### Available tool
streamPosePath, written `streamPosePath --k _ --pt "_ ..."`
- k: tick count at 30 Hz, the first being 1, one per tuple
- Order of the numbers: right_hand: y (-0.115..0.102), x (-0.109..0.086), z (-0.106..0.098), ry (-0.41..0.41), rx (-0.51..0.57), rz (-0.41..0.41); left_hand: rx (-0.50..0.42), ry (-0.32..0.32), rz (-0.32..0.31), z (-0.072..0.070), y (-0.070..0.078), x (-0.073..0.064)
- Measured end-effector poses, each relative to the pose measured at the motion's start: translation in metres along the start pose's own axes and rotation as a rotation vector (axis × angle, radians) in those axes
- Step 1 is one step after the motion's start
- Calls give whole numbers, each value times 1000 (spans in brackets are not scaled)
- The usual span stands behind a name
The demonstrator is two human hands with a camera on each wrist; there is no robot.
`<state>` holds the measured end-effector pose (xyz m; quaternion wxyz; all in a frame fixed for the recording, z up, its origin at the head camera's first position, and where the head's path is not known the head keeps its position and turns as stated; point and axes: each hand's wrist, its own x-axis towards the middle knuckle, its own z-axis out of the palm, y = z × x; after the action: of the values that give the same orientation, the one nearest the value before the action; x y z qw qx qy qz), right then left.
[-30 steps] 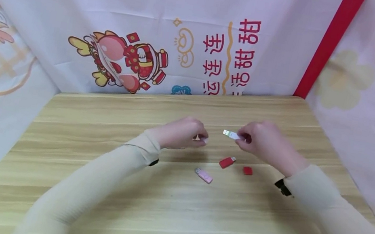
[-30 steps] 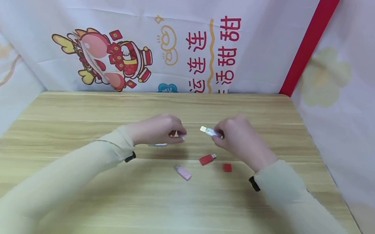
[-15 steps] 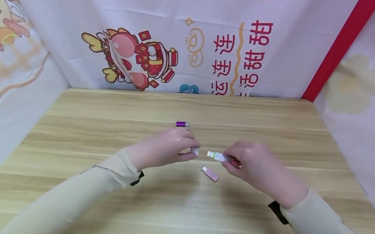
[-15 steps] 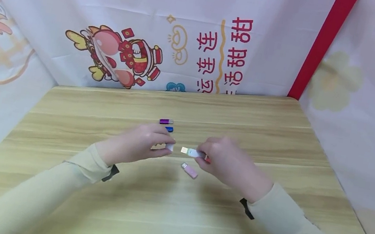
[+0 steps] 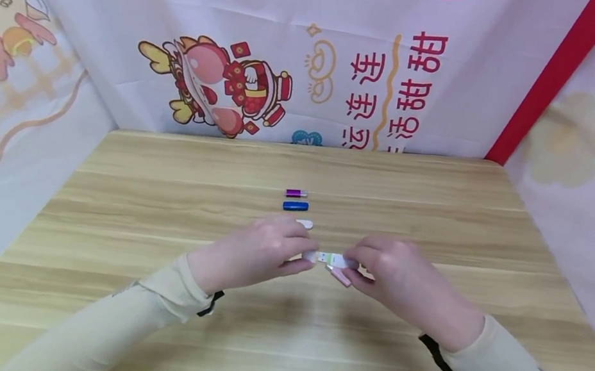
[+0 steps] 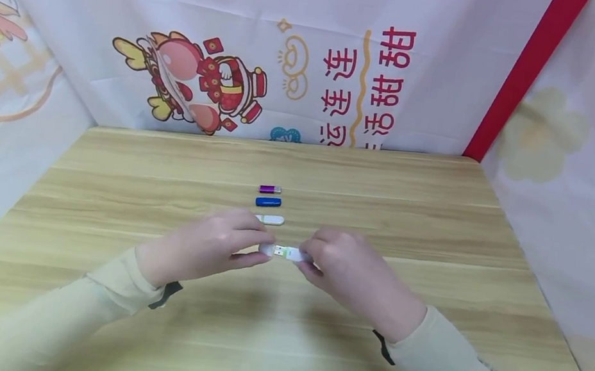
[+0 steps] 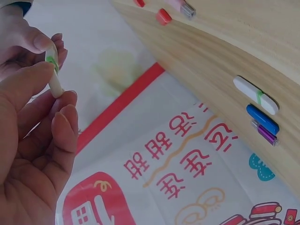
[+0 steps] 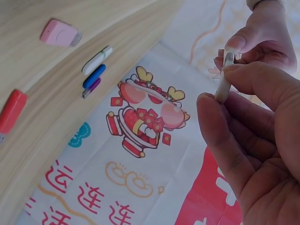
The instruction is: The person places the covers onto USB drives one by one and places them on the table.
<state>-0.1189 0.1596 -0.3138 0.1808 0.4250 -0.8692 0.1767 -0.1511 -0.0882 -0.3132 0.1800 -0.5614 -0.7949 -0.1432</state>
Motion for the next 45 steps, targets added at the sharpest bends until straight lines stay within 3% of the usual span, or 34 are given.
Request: streamPosePath --k 19,30,39,45 --pt "-14 7 8 -37 11 -54 -25 -12 2 1 10 -10" --pt "-21 9 14 13 -21 -72 -11 -28 -5 0 11 -11" --pt "-24 9 13 6 -48 -62 -29 -24 -7 -1 14 -9" --pt "-25 8 15 36 -115 -102 -22 -35 -5 -2 15 -11"
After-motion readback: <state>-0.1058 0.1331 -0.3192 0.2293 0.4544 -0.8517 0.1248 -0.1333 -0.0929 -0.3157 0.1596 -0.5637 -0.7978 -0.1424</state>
